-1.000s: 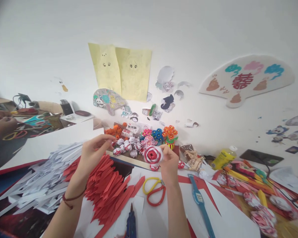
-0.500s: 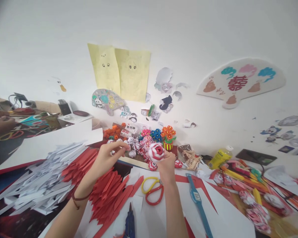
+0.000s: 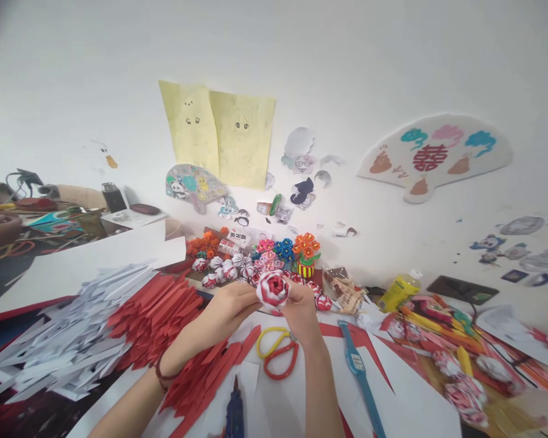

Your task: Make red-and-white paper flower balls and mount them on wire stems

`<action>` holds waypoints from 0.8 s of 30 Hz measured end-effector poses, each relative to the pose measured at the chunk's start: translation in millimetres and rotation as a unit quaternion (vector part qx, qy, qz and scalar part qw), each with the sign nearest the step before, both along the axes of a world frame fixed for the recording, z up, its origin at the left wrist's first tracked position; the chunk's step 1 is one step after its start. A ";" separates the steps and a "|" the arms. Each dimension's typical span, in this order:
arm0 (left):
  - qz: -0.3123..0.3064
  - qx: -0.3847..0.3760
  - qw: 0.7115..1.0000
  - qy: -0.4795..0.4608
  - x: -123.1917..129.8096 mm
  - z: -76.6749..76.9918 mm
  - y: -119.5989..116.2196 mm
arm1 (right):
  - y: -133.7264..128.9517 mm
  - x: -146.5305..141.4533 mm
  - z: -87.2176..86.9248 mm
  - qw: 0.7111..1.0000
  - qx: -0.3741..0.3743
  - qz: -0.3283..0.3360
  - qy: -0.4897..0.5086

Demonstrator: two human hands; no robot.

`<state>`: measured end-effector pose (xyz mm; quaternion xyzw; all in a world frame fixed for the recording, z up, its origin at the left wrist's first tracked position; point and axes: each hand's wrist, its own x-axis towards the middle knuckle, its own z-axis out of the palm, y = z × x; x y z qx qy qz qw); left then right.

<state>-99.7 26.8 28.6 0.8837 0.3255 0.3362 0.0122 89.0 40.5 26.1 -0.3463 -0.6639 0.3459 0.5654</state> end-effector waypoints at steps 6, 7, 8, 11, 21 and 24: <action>0.002 0.098 0.990 -0.102 8.7 -20.1 6.8 | -8.9 -1.3 12.7 0.987 0.111 0.111 -0.027; 0.002 0.109 0.987 -0.119 9.6 -22.4 7.7 | -9.9 -1.5 13.7 0.986 0.120 0.113 -0.035; 0.003 0.118 0.984 -0.131 10.2 -24.0 8.5 | -10.6 -1.7 14.2 0.985 0.126 0.107 -0.044; 0.026 0.139 0.979 -0.148 10.7 -26.2 9.9 | -10.6 -3.1 12.1 0.988 0.130 0.061 -0.057; 0.106 0.093 0.972 -0.188 12.3 -25.1 7.5 | 5.9 -19.9 -14.3 0.988 0.101 -0.115 -0.008; 0.077 0.052 0.979 -0.179 7.4 -19.9 9.7 | 6.3 -18.8 -17.5 0.989 0.102 -0.103 0.020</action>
